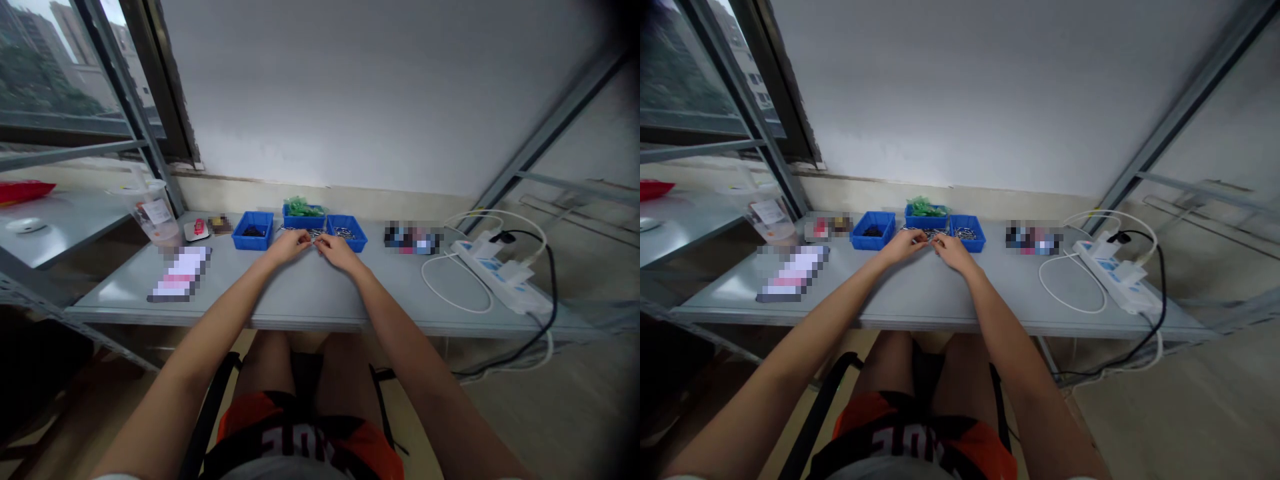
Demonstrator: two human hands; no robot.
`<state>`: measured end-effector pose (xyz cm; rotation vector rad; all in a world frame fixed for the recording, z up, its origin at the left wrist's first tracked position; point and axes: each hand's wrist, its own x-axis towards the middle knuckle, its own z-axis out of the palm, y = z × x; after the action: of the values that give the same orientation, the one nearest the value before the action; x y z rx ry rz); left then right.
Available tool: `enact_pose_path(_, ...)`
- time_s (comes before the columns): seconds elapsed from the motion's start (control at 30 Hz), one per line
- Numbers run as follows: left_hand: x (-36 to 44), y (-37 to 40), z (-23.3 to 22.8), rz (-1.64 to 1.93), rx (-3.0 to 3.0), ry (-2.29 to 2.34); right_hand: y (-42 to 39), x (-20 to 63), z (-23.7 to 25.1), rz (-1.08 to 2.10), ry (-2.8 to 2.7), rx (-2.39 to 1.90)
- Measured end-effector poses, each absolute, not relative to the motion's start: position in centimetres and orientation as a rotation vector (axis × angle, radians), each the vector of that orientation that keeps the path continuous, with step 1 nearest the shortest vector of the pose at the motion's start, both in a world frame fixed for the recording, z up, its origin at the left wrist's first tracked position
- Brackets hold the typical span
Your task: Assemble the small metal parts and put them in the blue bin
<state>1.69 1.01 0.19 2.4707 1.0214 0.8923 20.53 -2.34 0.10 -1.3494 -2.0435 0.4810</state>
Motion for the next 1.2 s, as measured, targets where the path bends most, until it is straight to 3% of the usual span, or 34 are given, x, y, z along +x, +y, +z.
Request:
enact_pose_path(0.5, 1.7, 0.9, 0.2, 0.869, 2.538, 1.005, -2.3, 20.6, 0.2, 0.475, -2.015, -1.299)
enact_pose_path(0.97, 2.3, 0.4, 1.0, 1.017, 2.212, 0.967, -2.2, 20.2, -0.2, 0.542, -2.03, -1.256)
enact_pose_path(1.2, 2.1, 0.4, 0.6, 1.004, 2.29, 1.053, -2.3, 20.0, 0.0, 0.413, -1.954, -1.251)
